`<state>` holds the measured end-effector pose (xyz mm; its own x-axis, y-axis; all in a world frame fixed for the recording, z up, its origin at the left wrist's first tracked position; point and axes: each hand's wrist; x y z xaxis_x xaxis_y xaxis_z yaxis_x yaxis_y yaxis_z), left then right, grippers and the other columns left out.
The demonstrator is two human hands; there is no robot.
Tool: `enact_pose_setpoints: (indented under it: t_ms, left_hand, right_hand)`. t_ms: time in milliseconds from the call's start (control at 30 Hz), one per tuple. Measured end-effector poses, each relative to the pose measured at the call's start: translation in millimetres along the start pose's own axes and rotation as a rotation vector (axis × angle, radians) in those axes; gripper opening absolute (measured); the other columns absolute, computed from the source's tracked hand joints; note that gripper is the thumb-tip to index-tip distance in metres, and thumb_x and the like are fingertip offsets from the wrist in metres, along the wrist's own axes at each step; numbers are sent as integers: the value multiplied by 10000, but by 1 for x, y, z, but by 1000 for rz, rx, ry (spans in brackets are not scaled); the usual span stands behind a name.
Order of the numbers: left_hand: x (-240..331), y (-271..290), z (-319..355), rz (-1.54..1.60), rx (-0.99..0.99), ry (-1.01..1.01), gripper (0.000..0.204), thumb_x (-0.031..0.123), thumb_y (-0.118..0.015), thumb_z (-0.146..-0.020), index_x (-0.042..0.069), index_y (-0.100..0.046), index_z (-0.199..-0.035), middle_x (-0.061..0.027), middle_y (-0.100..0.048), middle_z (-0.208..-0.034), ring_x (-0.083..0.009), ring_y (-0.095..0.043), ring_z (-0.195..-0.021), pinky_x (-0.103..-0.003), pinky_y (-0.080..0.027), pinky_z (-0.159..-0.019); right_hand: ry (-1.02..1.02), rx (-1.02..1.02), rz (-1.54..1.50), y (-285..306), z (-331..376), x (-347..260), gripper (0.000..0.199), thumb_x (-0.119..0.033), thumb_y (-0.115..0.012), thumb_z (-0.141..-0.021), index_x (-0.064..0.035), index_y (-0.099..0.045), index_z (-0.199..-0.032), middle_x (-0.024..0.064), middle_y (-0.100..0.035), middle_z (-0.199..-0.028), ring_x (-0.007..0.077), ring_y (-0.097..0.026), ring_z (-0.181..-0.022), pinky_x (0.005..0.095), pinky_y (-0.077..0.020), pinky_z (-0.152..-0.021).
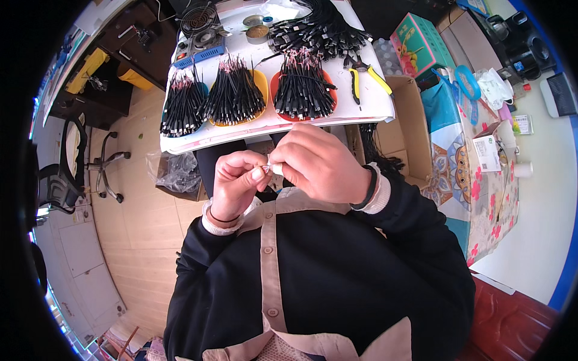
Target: The person repeatedly picks black wire-like components from a tray, manipulates the ends with both hands, and places them back into the tray. The process is continuous and repetitive throughout the clip.
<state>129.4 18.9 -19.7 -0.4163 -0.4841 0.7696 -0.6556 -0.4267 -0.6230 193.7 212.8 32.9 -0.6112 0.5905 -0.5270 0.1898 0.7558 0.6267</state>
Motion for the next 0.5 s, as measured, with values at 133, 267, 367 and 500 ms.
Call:
enact_pose_setpoints:
  t_ms: [133, 267, 367, 500]
  left_hand:
    - [5, -4, 3, -599, 19, -140, 90, 10, -626, -916, -44, -679, -965, -28, -652, -795, -76, -549, -650, -208, -444, -589]
    - [7, -3, 5, -404, 23, -61, 103, 21, -647, -902, -48, -674, -974, -37, -649, -790, -88, -548, -645, -221, -440, -587]
    - [1, 0, 2, 122, -16, 34, 127, 53, -646, -905, -47, -659, -982, -64, -646, -796, -97, -506, -612, -233, -395, -558]
    - [-4, 1, -2, 480, -91, 202, 159, 79, -642, -906, -40, -647, -1011, -84, -644, -841, -111, -476, -609, -247, -350, -543]
  right_hand:
    - [-829, -216, -843, 3, 8, 1, 119, -104, -636, -887, -7, -600, -946, 29, -615, -845, 107, -568, -762, 256, -454, -680]
    - [-976, -261, -1272, 6, 11, 4, 177, -174, -591, -963, -1, -612, -989, 2, -608, -876, 47, -550, -794, 195, -454, -724]
    - [-586, -100, -815, 3, 7, 4, 140, -96, -656, -907, -5, -615, -1004, 34, -622, -892, 90, -572, -798, 222, -467, -705]
    - [-45, 24, -354, -1, -2, 8, 109, -18, -694, -825, -21, -642, -921, 76, -623, -884, 219, -598, -782, 314, -460, -682]
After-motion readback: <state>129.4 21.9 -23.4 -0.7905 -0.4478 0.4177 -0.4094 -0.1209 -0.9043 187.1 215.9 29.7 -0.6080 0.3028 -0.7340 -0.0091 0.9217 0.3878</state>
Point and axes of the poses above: each hand's wrist, its own z-axis away from the middle knuckle, its own y-axis out of the back of the hand, x = y × z
